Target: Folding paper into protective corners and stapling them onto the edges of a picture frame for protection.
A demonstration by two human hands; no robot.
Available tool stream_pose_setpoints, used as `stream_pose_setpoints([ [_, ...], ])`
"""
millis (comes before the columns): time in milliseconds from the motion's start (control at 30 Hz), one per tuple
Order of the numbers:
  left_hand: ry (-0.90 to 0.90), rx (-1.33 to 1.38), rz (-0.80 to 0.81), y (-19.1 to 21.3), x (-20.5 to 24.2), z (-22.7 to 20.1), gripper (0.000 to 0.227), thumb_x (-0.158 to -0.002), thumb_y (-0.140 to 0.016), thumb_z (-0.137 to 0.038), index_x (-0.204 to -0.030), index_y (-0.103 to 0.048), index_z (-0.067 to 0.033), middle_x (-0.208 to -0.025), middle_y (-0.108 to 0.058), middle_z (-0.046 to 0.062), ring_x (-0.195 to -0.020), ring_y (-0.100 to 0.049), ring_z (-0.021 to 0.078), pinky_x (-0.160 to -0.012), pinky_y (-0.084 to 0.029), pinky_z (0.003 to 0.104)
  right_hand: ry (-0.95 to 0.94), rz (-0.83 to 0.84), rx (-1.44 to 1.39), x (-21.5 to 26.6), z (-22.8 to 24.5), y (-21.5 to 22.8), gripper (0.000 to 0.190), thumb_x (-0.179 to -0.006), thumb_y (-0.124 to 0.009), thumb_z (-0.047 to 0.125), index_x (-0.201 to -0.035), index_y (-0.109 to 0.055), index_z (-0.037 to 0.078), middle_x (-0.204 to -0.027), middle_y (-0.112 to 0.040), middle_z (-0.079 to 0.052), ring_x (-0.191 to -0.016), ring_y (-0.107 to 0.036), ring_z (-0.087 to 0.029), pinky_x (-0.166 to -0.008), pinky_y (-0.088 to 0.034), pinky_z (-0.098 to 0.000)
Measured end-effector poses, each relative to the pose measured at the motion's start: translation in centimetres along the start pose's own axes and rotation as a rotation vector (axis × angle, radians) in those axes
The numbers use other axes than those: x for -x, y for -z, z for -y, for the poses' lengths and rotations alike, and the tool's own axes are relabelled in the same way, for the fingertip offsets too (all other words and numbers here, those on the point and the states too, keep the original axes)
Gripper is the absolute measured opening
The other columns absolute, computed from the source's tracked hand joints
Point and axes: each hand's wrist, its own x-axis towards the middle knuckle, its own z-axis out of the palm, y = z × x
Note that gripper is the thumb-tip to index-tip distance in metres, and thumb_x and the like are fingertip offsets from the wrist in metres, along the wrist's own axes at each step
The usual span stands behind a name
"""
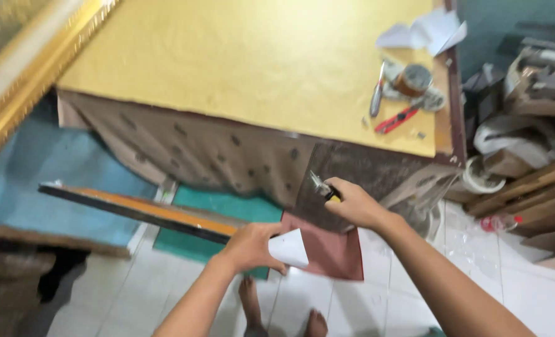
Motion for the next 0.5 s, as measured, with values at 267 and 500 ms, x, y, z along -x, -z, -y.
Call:
stream_pose_setpoints([
  [267,0.02,0.241,0.011,1.6,-5.2,1.6,0.033,-0.046,-0.08,-0.031,-0.069,-0.061,-0.0177,-0.065,-0.062,-0.008,-0.062,-0.053,0.0017,-0.053,-0.036,0.022,0.14,-0.458,0.519,-7.0,1.8,3.9,0.049,-0.067,-0.063,0.036,-0.103,-0.047,0.007,-0.095,-0.055,-0.016,-0.092,-0.052,-0.034,-0.077,-0.042,-0.0441],
  [500,0.066,0.584,0.112,2.9,-8.3,2.9,0.021,-0.069,-0.078,-0.015,-0.064,-0.059,-0.0083,-0.055,-0.056,-0.001,-0.052,-0.047,0.0042,-0.047,-0.031,0.022,0.115,-0.48,0.668,-14.5,1.0,3.7,0.052,-0.074,-0.063,0.044,-0.103,-0.045,0.005,-0.097,-0.054,-0.017,-0.092,-0.052,-0.034,-0.075,-0.042,-0.0405],
])
